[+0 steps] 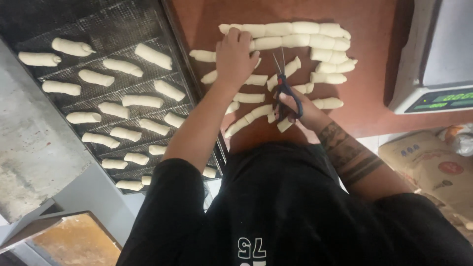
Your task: Cutting long strips of dough into smaller pieces using scissors and arranging them on a baking tray
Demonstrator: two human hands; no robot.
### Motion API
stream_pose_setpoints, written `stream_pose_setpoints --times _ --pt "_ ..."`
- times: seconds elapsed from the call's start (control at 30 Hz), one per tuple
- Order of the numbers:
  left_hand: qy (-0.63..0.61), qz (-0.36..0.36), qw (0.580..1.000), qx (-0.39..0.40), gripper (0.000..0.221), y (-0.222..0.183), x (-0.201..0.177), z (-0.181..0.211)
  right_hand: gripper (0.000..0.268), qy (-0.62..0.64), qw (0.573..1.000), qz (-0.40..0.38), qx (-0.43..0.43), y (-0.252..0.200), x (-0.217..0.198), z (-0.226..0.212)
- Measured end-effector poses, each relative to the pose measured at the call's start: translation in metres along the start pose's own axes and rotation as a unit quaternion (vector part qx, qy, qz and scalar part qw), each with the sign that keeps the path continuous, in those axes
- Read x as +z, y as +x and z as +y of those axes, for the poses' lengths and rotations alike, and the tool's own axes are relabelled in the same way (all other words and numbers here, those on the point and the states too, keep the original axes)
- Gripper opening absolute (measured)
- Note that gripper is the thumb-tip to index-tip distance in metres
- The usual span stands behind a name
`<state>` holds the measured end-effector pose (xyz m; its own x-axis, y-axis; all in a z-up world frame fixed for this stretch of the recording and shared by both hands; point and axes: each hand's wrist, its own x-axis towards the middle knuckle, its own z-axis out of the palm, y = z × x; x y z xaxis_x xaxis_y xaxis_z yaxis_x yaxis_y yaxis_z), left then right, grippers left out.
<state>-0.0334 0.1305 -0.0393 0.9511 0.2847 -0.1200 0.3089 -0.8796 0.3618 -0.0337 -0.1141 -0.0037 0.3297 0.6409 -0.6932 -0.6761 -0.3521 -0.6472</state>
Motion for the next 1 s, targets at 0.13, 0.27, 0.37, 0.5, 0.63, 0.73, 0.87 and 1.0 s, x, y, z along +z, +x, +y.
stream_pose_setpoints --times 0.13,0.27,0.37,0.5,0.63,0.73,0.87,1.0 --pt "0.03 0.045 0.998 0.01 0.038 -0.005 0.044 -0.002 0.06 -0.068 0.996 -0.014 0.061 0.002 -0.013 -0.012" --pt "-0.016 -0.024 1.0 -0.01 0.023 -0.004 0.014 0.014 0.06 -0.031 0.996 -0.07 0.046 0.014 -0.023 -0.018" --pt "-0.099 -0.067 0.993 0.024 0.024 -0.008 -0.02 0.03 0.056 -0.017 0.997 -0.067 0.045 0.018 -0.025 -0.023" --pt "-0.155 -0.23 0.959 -0.057 0.021 -0.006 -0.056 0.047 0.034 -0.079 0.997 0.017 -0.01 0.016 -0.023 -0.024" --pt "-0.222 -0.022 0.969 -0.102 0.039 0.01 -0.054 0.023 0.027 -0.146 0.986 0.064 -0.041 -0.008 -0.023 -0.024" --pt "0.027 0.059 0.993 -0.1 0.075 0.026 -0.042 0.022 0.032 -0.118 0.988 0.054 -0.083 -0.026 -0.032 -0.009" --pt "-0.027 0.101 0.979 0.175 0.011 0.023 0.014 0.048 0.046 0.074 0.996 0.044 -0.026 -0.026 -0.051 0.025" --pt "0.046 0.072 0.984 0.156 0.029 0.016 0.068 0.065 0.052 0.139 0.99 0.033 0.009 -0.018 -0.071 0.03"
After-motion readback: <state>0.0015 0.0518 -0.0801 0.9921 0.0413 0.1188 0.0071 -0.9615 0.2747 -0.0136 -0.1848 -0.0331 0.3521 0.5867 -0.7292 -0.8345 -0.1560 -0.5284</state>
